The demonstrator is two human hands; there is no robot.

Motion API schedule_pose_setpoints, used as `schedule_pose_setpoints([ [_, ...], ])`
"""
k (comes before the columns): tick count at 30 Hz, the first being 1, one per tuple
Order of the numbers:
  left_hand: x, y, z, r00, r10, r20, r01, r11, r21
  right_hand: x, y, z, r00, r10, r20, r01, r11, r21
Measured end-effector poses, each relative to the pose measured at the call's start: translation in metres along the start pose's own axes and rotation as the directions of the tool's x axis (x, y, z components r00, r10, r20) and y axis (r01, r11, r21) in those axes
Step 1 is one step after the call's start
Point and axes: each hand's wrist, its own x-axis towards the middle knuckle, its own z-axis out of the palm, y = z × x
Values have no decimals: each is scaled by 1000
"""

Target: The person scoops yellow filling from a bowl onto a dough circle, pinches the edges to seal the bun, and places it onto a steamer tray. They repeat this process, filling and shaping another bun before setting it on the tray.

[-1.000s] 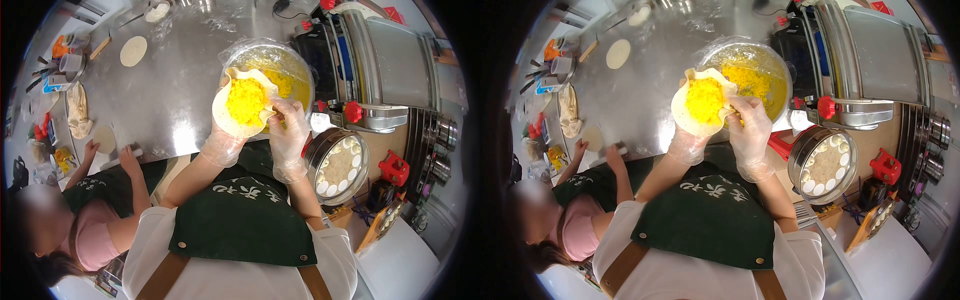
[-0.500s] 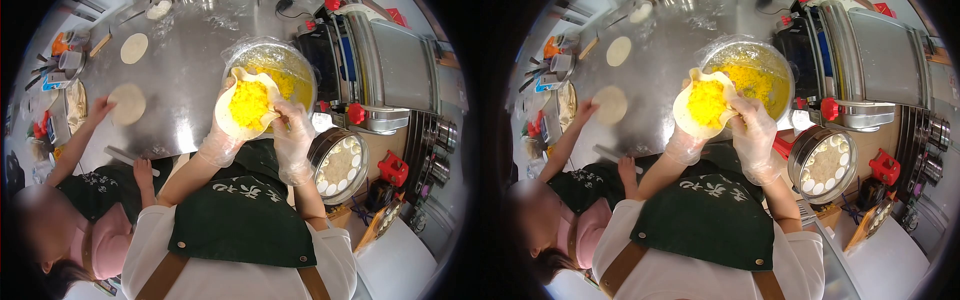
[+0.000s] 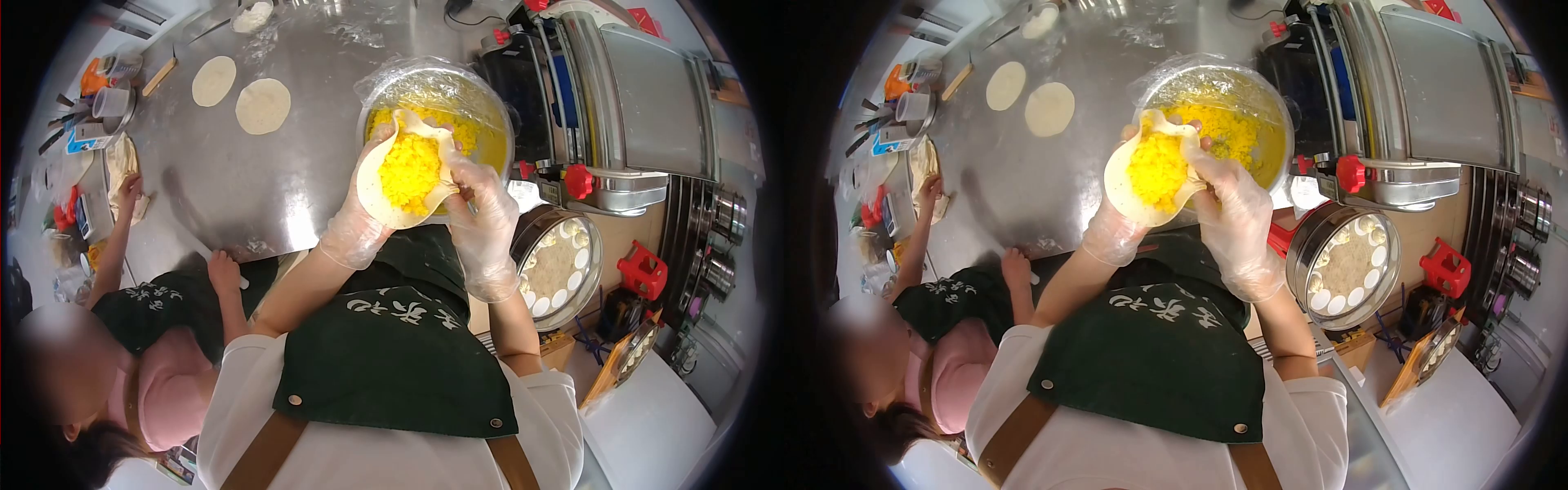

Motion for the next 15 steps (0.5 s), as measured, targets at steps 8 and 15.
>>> schedule_pose_setpoints([
  [8,3,0,17,996,-91,-24,93,993,78,3,5,-10,998,-55,23,57,994,-94],
  [15,9,-2,10,995,-98,-9,98,989,111,-1,13,-10,998,32,46,-33,999,26],
])
